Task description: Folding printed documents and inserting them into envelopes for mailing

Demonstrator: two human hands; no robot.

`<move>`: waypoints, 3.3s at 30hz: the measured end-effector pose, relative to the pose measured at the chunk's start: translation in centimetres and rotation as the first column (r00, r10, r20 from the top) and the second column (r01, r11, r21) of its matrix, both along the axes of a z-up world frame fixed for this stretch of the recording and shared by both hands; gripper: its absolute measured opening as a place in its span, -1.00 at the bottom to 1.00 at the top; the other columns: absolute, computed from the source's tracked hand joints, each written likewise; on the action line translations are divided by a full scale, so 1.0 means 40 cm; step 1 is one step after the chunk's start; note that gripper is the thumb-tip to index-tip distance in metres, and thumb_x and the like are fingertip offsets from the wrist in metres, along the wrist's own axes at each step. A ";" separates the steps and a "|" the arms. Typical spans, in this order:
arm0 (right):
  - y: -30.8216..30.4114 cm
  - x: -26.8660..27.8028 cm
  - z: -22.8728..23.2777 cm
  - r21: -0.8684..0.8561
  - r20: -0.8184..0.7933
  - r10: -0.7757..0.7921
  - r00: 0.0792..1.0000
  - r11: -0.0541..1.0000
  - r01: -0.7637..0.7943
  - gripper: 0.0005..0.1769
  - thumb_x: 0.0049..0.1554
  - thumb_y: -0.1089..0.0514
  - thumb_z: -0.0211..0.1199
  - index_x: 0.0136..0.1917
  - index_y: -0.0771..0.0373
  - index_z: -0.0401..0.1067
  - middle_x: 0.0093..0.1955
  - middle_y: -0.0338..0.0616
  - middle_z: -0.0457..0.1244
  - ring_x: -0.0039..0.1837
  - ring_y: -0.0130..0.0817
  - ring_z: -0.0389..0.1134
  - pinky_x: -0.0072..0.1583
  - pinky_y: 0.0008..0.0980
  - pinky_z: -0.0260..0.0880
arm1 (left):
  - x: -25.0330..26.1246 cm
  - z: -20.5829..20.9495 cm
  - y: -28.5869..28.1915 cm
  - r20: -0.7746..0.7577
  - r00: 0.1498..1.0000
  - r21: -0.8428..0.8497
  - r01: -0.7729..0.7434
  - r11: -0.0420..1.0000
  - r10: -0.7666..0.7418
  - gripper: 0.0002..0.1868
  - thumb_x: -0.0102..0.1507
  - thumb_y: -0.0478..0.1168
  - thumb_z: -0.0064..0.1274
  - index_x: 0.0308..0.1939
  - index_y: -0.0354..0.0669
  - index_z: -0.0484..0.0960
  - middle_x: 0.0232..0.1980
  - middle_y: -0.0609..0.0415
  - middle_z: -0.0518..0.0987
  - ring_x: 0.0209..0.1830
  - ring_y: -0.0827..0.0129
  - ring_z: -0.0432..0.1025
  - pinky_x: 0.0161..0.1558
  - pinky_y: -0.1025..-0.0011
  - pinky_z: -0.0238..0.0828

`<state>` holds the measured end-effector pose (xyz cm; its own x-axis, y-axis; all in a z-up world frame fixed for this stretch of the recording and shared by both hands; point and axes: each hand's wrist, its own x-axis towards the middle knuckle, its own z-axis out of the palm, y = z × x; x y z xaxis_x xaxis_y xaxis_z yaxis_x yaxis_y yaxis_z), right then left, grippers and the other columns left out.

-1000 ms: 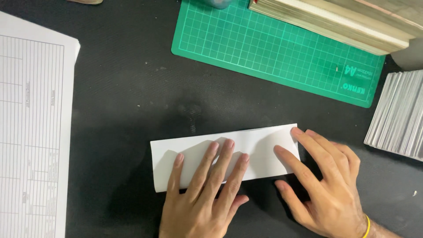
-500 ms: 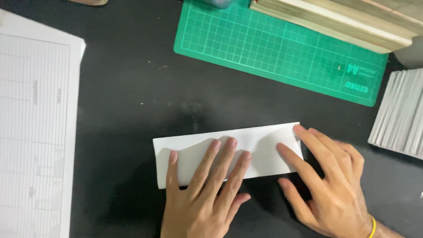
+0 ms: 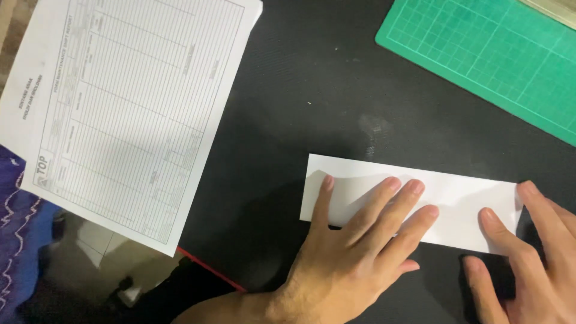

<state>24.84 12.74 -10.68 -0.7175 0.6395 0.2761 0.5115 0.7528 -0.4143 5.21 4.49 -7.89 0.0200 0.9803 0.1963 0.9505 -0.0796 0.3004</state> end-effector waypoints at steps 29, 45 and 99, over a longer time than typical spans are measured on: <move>-0.008 0.008 -0.014 -0.036 0.030 -0.059 0.998 0.998 0.060 -0.63 -0.01 0.29 0.12 0.06 0.54 0.33 0.35 0.61 0.05 0.28 0.47 0.14 0.36 0.20 0.13 | -0.008 -0.014 0.002 0.083 0.995 -0.044 -0.050 0.998 0.054 -0.13 -0.13 0.13 0.50 0.16 0.12 0.39 0.31 0.03 0.26 0.31 0.24 0.22 0.09 0.10 0.33; 0.007 -0.015 0.081 0.367 0.366 -0.078 0.927 0.928 -0.067 -0.61 0.05 -0.13 0.04 0.02 0.15 0.37 0.29 -0.01 0.24 0.27 -0.02 0.27 0.10 -0.19 0.07 | -0.012 0.018 -0.011 -0.018 1.000 -0.086 -0.024 0.996 0.022 -0.14 0.08 0.24 0.06 0.27 -0.20 0.19 0.36 0.06 0.18 0.36 0.37 0.07 0.27 0.28 0.02; 0.023 -0.396 0.257 -0.064 0.998 0.057 0.037 0.969 0.237 0.06 -0.25 -0.85 -0.34 -0.12 0.01 0.49 -0.18 -0.20 0.37 -0.06 -0.15 0.39 -0.15 -0.32 0.36 | -0.228 0.030 0.137 -0.232 0.588 -0.546 0.581 0.604 -0.775 -0.16 0.00 0.08 -0.03 0.30 0.34 -0.09 0.40 0.39 -0.11 0.41 0.26 -0.35 0.10 -0.48 -0.57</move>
<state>9.00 13.66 -0.39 -0.1433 0.6449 -0.7507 0.5997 0.6600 0.4525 -3.92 9.97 -6.67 0.6917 0.6129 -0.3819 0.6816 -0.7288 0.0650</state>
